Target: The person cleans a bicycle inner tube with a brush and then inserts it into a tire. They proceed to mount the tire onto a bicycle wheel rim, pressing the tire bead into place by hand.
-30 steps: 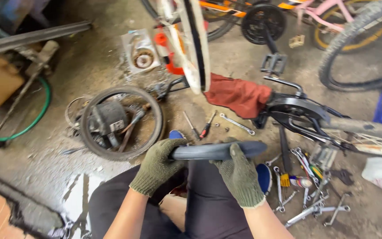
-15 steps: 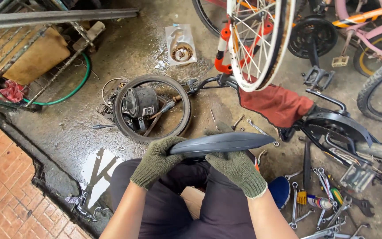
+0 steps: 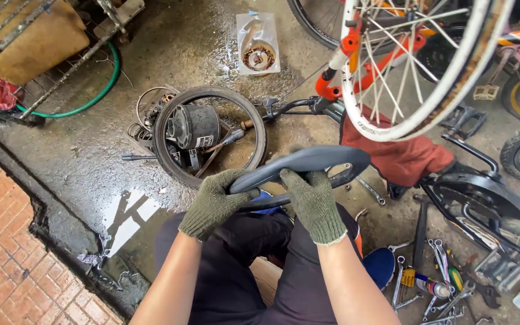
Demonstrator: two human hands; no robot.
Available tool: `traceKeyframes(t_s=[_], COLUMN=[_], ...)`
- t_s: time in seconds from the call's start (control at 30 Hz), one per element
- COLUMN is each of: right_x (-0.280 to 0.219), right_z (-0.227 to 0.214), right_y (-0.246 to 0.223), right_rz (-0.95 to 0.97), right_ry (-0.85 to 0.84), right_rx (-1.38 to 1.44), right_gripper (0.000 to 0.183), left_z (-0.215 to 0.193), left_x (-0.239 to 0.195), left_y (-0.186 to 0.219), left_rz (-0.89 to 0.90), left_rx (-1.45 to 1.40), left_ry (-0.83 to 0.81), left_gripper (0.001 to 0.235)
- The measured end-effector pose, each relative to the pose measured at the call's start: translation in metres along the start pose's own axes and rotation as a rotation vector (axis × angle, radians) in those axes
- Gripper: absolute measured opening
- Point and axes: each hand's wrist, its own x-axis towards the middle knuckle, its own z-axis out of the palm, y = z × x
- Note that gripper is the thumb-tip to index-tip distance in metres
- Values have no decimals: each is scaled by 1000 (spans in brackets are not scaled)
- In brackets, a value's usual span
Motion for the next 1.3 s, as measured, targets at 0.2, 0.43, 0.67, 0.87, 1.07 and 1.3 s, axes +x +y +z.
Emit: traceKeyframes(t_s=[0.2,0.43,0.67,0.87,1.07,1.3], right_x=[38,43,57,57,61,63], right_z=[18,13,23,16,9,4], right_y=[13,19,34,29,37,46], right_rz=[363,251,259,-64,-39,39], right_ry=[244,210,225,-82,-73,-148], right_rx=[-299,-324,-332,-462,-704,-326], right_gripper=[40,40,47,36,13,65], left_z=[-9,-39,-47,-58,-56,-57], left_x=[24,67,135,147,139,140], left_y=[-14,-34,-219,-299,-285,-305], left_rz=[-66,-355,-688,-921,-1047,-976], left_rx=[-48,-274,176,145,-170,-375], left_ry=[-50,84,445,441,302,393], left_gripper=[54,56,74,85,68,63])
